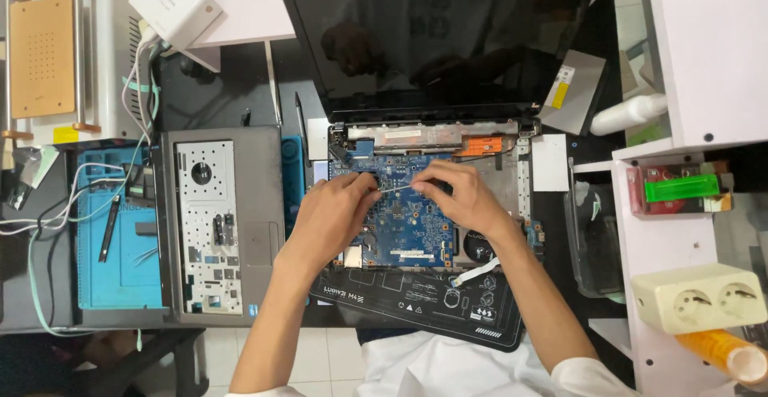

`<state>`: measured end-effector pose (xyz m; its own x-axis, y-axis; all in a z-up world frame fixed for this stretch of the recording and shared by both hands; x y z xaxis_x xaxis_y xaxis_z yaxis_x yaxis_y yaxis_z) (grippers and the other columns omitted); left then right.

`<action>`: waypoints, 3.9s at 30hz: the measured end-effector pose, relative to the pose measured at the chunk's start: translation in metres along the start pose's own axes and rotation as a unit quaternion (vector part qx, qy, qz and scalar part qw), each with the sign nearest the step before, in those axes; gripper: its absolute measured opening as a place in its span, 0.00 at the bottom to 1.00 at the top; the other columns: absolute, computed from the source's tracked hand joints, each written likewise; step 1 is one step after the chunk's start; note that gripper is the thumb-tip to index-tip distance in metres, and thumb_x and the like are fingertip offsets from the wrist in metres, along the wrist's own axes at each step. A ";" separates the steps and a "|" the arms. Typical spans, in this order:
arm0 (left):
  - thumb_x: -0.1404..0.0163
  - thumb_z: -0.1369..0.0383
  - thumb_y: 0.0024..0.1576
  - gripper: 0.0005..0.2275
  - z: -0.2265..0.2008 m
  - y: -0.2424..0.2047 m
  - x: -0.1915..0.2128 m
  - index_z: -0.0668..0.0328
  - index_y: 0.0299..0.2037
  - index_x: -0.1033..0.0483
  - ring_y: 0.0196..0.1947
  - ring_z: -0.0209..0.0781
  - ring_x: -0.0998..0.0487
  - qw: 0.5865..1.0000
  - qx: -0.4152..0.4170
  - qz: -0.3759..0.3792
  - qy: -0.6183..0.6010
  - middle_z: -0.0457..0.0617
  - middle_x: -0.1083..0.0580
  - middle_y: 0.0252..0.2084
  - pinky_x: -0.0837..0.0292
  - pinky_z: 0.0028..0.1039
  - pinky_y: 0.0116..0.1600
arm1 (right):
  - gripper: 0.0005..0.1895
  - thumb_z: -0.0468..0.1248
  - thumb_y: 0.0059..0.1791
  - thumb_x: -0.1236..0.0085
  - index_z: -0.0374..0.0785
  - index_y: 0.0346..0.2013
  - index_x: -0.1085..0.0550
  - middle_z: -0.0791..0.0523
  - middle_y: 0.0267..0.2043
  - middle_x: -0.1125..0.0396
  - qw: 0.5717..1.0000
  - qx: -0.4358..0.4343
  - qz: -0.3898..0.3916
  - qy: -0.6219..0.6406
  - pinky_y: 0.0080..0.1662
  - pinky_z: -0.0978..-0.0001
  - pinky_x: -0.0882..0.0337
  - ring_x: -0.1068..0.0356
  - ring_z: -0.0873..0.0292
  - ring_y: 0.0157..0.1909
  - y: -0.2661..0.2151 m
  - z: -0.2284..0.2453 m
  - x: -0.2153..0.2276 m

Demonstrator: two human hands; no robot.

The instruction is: The person removes the keyboard from a laptop and sets it aside. They then detach the motherboard from the laptop chassis, disconnecting cables and lifting the board out. Finally, they flip the laptop over to access the underside.

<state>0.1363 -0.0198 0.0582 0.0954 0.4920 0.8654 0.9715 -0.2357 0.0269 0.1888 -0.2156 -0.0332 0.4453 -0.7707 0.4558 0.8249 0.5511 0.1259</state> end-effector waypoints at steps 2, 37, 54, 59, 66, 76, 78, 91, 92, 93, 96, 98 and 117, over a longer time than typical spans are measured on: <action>0.50 0.66 0.61 0.07 0.008 -0.001 0.010 0.61 0.40 0.25 0.35 0.58 0.22 1.000 0.001 0.011 0.003 0.53 0.24 0.34 0.31 0.44 0.40 | 0.08 0.37 0.51 0.38 0.35 0.39 0.20 0.54 0.35 0.25 1.000 -0.004 -0.001 0.004 0.42 0.66 0.26 0.25 0.59 0.38 0.000 -0.001 0.001; 0.47 0.76 0.46 0.07 0.032 0.032 0.082 0.56 0.30 0.16 0.45 0.47 0.22 0.944 -0.029 0.059 0.323 0.49 0.24 0.37 0.28 0.38 0.46 | 0.31 0.36 0.51 0.42 0.39 0.70 0.35 0.49 0.56 0.35 0.974 0.102 0.050 -0.198 0.69 0.49 0.45 0.37 0.46 0.60 0.074 0.018 -0.071; 0.47 0.78 0.49 0.05 0.023 0.044 0.073 0.59 0.27 0.18 0.45 0.47 0.22 0.932 -0.033 0.077 0.353 0.50 0.23 0.39 0.27 0.39 0.49 | 0.27 0.41 0.51 0.41 0.39 0.65 0.32 0.52 0.63 0.38 0.970 0.128 0.030 -0.207 0.76 0.46 0.56 0.42 0.50 0.70 0.055 0.004 -0.076; 0.47 0.78 0.48 0.04 0.021 0.045 0.071 0.59 0.26 0.19 0.45 0.47 0.22 0.928 -0.036 0.072 0.363 0.50 0.23 0.39 0.27 0.39 0.49 | 0.25 0.41 0.52 0.41 0.40 0.63 0.31 0.53 0.64 0.38 0.970 0.129 0.031 -0.204 0.76 0.46 0.57 0.43 0.51 0.71 0.054 0.005 -0.073; 0.46 0.78 0.47 0.04 0.022 0.044 0.071 0.59 0.24 0.19 0.45 0.48 0.22 0.929 -0.043 0.059 0.363 0.49 0.23 0.38 0.27 0.38 0.47 | 0.25 0.42 0.52 0.42 0.41 0.64 0.31 0.54 0.65 0.39 0.969 0.128 0.035 -0.210 0.76 0.45 0.58 0.44 0.52 0.71 0.051 0.004 -0.075; 0.46 0.78 0.47 0.05 0.023 0.044 0.070 0.58 0.25 0.19 0.46 0.46 0.22 0.924 -0.046 0.042 0.378 0.48 0.23 0.39 0.27 0.36 0.47 | 0.24 0.43 0.54 0.45 0.42 0.65 0.32 0.54 0.67 0.39 0.967 0.127 0.042 -0.216 0.76 0.45 0.61 0.45 0.52 0.72 0.047 0.001 -0.078; 0.46 0.77 0.48 0.05 0.023 0.045 0.071 0.57 0.25 0.18 0.46 0.45 0.23 0.924 -0.044 0.043 0.377 0.48 0.23 0.39 0.27 0.36 0.47 | 0.23 0.43 0.55 0.46 0.44 0.65 0.32 0.55 0.67 0.40 0.966 0.126 0.042 -0.223 0.76 0.45 0.61 0.45 0.53 0.73 0.047 0.001 -0.077; 0.46 0.76 0.48 0.04 0.025 0.045 0.068 0.56 0.25 0.18 0.47 0.45 0.23 0.924 -0.044 0.040 0.377 0.47 0.24 0.39 0.28 0.36 0.46 | 0.23 0.43 0.55 0.47 0.44 0.65 0.32 0.55 0.68 0.39 0.966 0.123 0.042 -0.224 0.76 0.45 0.63 0.45 0.53 0.73 0.045 0.005 -0.076; 0.46 0.76 0.48 0.04 0.026 0.045 0.067 0.56 0.25 0.18 0.47 0.45 0.23 0.924 -0.043 0.039 0.378 0.47 0.24 0.39 0.28 0.36 0.46 | 0.24 0.43 0.55 0.47 0.44 0.65 0.32 0.55 0.68 0.40 0.966 0.122 0.043 -0.223 0.76 0.45 0.63 0.45 0.53 0.73 0.045 0.005 -0.076; 0.46 0.76 0.48 0.04 0.027 0.045 0.067 0.56 0.25 0.18 0.47 0.45 0.23 0.924 -0.042 0.039 0.378 0.47 0.24 0.39 0.28 0.36 0.46 | 0.24 0.43 0.55 0.47 0.44 0.65 0.32 0.55 0.68 0.40 0.967 0.121 0.043 -0.222 0.76 0.45 0.63 0.45 0.53 0.73 0.044 0.004 -0.077; 0.46 0.76 0.48 0.04 0.025 0.046 0.067 0.56 0.24 0.19 0.47 0.46 0.23 0.924 -0.040 0.038 0.379 0.47 0.24 0.39 0.28 0.36 0.47 | 0.24 0.43 0.55 0.47 0.44 0.65 0.32 0.55 0.68 0.40 0.966 0.120 0.044 -0.224 0.76 0.45 0.63 0.45 0.53 0.73 0.045 0.005 -0.076; 0.46 0.76 0.48 0.04 0.020 0.047 0.067 0.57 0.24 0.19 0.47 0.46 0.23 0.923 -0.045 0.040 0.380 0.48 0.24 0.39 0.28 0.36 0.47 | 0.24 0.43 0.55 0.47 0.44 0.65 0.32 0.55 0.68 0.40 0.965 0.122 0.043 -0.226 0.76 0.45 0.63 0.46 0.53 0.73 0.044 0.005 -0.075; 0.39 0.72 0.47 0.06 0.026 0.062 0.066 0.62 0.34 0.19 0.43 0.49 0.20 0.938 -0.052 0.048 0.340 0.50 0.21 0.40 0.23 0.35 0.44 | 0.24 0.43 0.56 0.50 0.43 0.67 0.33 0.56 0.69 0.41 0.959 0.130 0.049 -0.248 0.76 0.48 0.62 0.46 0.54 0.73 0.043 0.010 -0.072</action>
<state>0.2082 0.0199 0.1041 -0.0145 -0.1757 0.9843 0.9356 -0.3496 -0.0486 0.1886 -0.1330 -0.0522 0.2432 -0.5005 0.8309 0.6450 0.7232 0.2468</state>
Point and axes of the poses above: each hand's wrist, its own y-axis towards the middle knuckle, its own x-axis out of the back of the hand, z = x × y, the point moved 5 cm from there along y, towards the middle knuckle
